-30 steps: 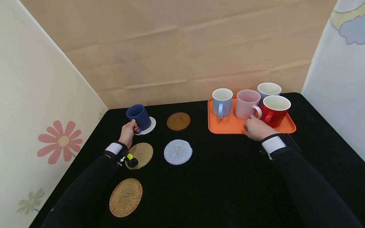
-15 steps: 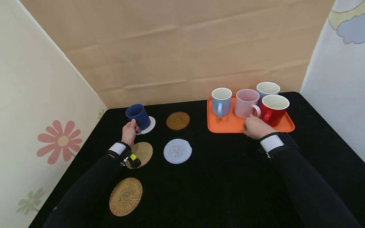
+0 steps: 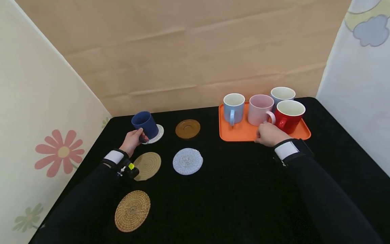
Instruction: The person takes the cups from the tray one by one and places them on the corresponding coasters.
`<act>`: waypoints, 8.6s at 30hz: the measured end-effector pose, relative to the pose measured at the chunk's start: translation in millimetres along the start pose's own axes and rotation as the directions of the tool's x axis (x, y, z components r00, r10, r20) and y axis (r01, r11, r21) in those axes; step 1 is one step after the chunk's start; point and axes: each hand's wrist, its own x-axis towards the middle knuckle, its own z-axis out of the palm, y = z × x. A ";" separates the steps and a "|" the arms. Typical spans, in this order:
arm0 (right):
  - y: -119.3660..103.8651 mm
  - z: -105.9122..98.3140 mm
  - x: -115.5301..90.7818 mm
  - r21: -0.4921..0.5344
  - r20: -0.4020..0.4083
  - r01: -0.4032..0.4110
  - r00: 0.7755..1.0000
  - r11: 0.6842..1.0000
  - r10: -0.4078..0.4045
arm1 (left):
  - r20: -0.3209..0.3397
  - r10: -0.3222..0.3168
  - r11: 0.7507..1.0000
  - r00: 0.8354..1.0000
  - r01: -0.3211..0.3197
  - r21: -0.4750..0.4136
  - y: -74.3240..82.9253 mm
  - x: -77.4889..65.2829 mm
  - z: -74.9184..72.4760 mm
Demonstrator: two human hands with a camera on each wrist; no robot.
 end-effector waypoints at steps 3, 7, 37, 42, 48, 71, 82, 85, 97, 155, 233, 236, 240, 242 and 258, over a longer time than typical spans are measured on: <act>0.8 -0.6 -0.5 -0.005 0.002 0.008 1.000 1.000 -0.008 | 0.013 0.056 0.966 0.998 -0.057 0.250 4.7 -2.2 -8.1; -0.8 -1.7 0.8 -0.012 -0.001 0.013 1.000 1.000 -0.013 | -0.045 0.189 0.796 0.981 -0.126 0.592 8.2 -7.9 -12.8; -5.6 -4.5 -4.4 -0.005 0.026 -0.009 1.000 1.000 0.009 | 0.247 0.144 0.970 0.958 -0.187 0.157 104.7 -15.3 256.3; -12.9 -5.6 1.1 -0.006 0.025 0.000 1.000 1.000 0.000 | 0.167 0.089 0.979 0.982 -0.117 0.164 106.2 -10.6 273.5; -21.8 -4.3 7.0 -0.003 0.024 0.017 1.000 1.000 -0.016 | 0.123 0.073 0.994 0.990 -0.082 0.071 102.0 -1.3 278.6; -24.2 -10.0 3.5 -0.035 0.053 0.013 0.999 0.999 -0.011 | 0.305 0.027 0.963 0.952 0.057 -0.262 96.7 -15.6 284.8; -19.5 -4.5 6.0 -0.022 0.053 0.033 0.998 0.999 -0.032 | 0.293 0.022 0.981 0.956 0.037 -0.192 92.2 -22.0 282.7; -18.5 -3.4 7.4 -0.016 0.053 0.037 0.998 0.999 -0.036 | 0.284 0.025 0.972 0.958 0.043 -0.232 90.0 -22.9 281.6; -14.4 -4.3 12.6 -0.048 0.017 0.077 0.997 0.996 -0.077 | 0.267 0.032 0.943 0.963 0.060 -0.327 94.0 -17.0 267.3; -78.4 -4.7 38.9 -0.057 -0.037 0.095 0.995 0.994 -0.097 | 0.154 0.096 0.918 0.983 -0.028 -0.395 43.7 -20.9 145.2; 8.8 -62.4 43.4 0.046 -0.178 -0.207 0.961 0.977 0.212 | 0.384 0.371 0.739 0.846 -0.519 0.430 40.4 -63.4 93.5; 8.2 -60.1 47.2 0.056 -0.168 -0.216 0.960 0.975 0.223 | 0.391 0.374 0.720 0.841 -0.529 0.450 37.7 -64.1 94.6; 8.6 -58.8 48.3 0.053 -0.147 -0.241 0.958 0.969 0.246 | 0.406 0.371 0.712 0.835 -0.537 0.453 35.4 -64.2 96.4; 9.3 -59.0 47.7 0.043 -0.137 -0.247 0.958 0.968 0.251 | 0.414 0.365 0.710 0.834 -0.537 0.456 34.7 -64.3 97.1; -5.6 -62.6 43.3 -0.015 -0.108 -0.174 0.979 0.985 0.172 | 0.498 0.339 0.674 0.798 -0.575 0.463 40.7 -62.9 109.8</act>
